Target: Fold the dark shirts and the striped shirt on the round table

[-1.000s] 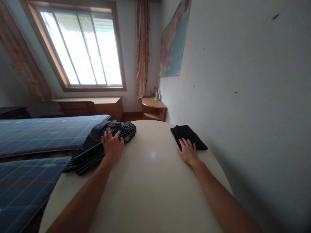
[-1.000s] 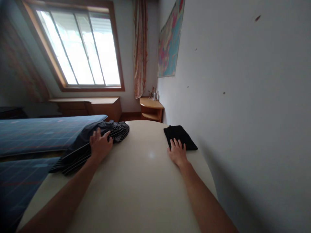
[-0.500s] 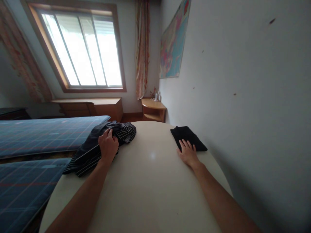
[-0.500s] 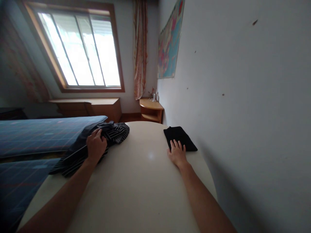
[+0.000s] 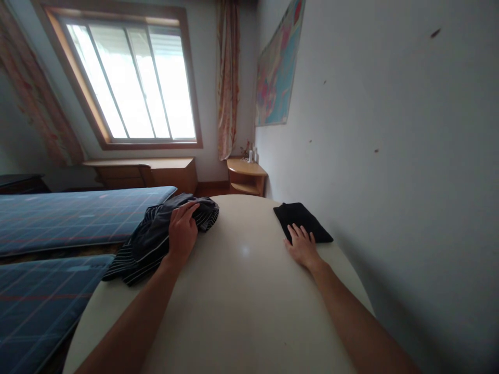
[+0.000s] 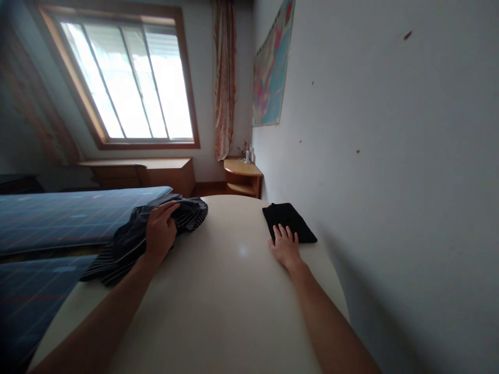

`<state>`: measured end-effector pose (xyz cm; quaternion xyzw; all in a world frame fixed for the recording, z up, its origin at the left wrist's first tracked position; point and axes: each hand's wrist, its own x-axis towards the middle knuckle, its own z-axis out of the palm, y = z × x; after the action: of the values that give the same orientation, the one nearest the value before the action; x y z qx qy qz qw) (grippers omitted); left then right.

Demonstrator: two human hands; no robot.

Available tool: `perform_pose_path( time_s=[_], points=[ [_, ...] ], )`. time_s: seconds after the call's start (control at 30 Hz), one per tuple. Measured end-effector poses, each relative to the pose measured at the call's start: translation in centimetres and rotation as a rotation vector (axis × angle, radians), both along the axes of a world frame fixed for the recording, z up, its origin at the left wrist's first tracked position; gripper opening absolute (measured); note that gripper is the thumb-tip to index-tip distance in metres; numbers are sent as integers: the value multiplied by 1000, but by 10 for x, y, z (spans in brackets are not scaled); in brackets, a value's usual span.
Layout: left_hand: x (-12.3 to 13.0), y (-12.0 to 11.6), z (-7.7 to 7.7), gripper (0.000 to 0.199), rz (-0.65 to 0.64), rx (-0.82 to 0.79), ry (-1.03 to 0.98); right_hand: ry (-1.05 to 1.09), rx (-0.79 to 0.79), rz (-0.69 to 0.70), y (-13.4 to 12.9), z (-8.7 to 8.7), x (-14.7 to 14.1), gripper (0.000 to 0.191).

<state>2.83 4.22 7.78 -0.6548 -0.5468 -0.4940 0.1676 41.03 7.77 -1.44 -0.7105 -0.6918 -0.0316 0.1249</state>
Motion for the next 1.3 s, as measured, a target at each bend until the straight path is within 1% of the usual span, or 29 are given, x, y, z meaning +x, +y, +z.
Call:
perform_pose_path(
  time_s=[0.07, 0.1, 0.17, 0.23, 0.3, 0.33, 0.4, 0.43, 0.47, 0.5, 0.53, 0.57, 0.6, 0.63, 0.67, 0.7, 0.73, 0.77, 0.87, 0.9, 0.93, 1.0, 1.07, 1.13, 1.2, 1.3],
  points=[
    [14, -8, 10, 47, -80, -9, -2, 30, 30, 21, -2, 6, -4, 59],
    [22, -13, 16, 46, -125, -30, -4, 51, 55, 55, -5, 10, -8, 57],
    [38, -22, 25, 46, -222, -91, -13, 107, 123, 180, -13, 23, -18, 53],
    [53, -31, 31, 46, -335, -168, -26, 195, 204, 361, -27, 39, -33, 53],
    [66, -37, 33, 47, -490, -279, -23, 304, 249, 557, -43, 52, -50, 58],
    [71, -38, 31, 47, -577, -339, -16, 343, 240, 666, -51, 57, -58, 63],
    [78, -40, 27, 44, -733, -435, 1, 407, 217, 813, -64, 61, -75, 72],
    [80, -39, 24, 42, -785, -463, 3, 432, 202, 847, -68, 60, -83, 72],
    [81, -39, 21, 40, -816, -480, 2, 453, 188, 857, -71, 57, -89, 65],
    [81, -39, 19, 38, -830, -493, 3, 473, 167, 854, -72, 54, -94, 53],
    [80, -38, 16, 36, -836, -514, 10, 499, 139, 833, -72, 50, -98, 40],
    [78, -38, 14, 33, -836, -541, 27, 537, 109, 796, -70, 46, -100, 31],
    [75, -38, 12, 33, -830, -576, 58, 588, 85, 744, -68, 44, -101, 27],
    [72, -38, 10, 40, -817, -611, 103, 649, 71, 678, -65, 42, -100, 28],
    [69, -38, 8, 54, -799, -642, 157, 716, 75, 604, -61, 42, -99, 29],
    [66, -39, 5, 69, -774, -661, 212, 783, 98, 528, -58, 42, -96, 30],
    [64, -39, 3, 78, -741, -665, 260, 843, 135, 464, -55, 44, -93, 31],
    [62, -39, 0, 81, -703, -653, 298, 892, 177, 413, -52, 45, -89, 31],
    [59, -39, -5, 74, -565, -588, 353, 988, 276, 286, -43, 49, -76, 32],
    [59, -39, -6, 74, -521, -586, 362, 1007, 295, 243, -41, 49, -72, 33],
    [58, -39, -7, 78, -486, -612, 374, 1021, 312, 198, -38, 49, -67, 35],
    [56, -40, -8, 92, -461, -737, 405, 1039, 351, 128, -33, 46, -59, 37],
    [56, -41, -8, 105, -479, -899, 444, 1042, 366, 128, -29, 43, -53, 37],
    [57, -42, -7, 109, -502, -1004, 471, 1023, 327, 208, -27, 41, -51, 35],
    [60, -43, -7, 108, -502, -1038, 484, 982, 259, 326, -28, 40, -52, 32],
    [64, -41, -6, 107, -499, -1043, 498, 889, 159, 481, -36, 42, -56, 29]
  ],
)
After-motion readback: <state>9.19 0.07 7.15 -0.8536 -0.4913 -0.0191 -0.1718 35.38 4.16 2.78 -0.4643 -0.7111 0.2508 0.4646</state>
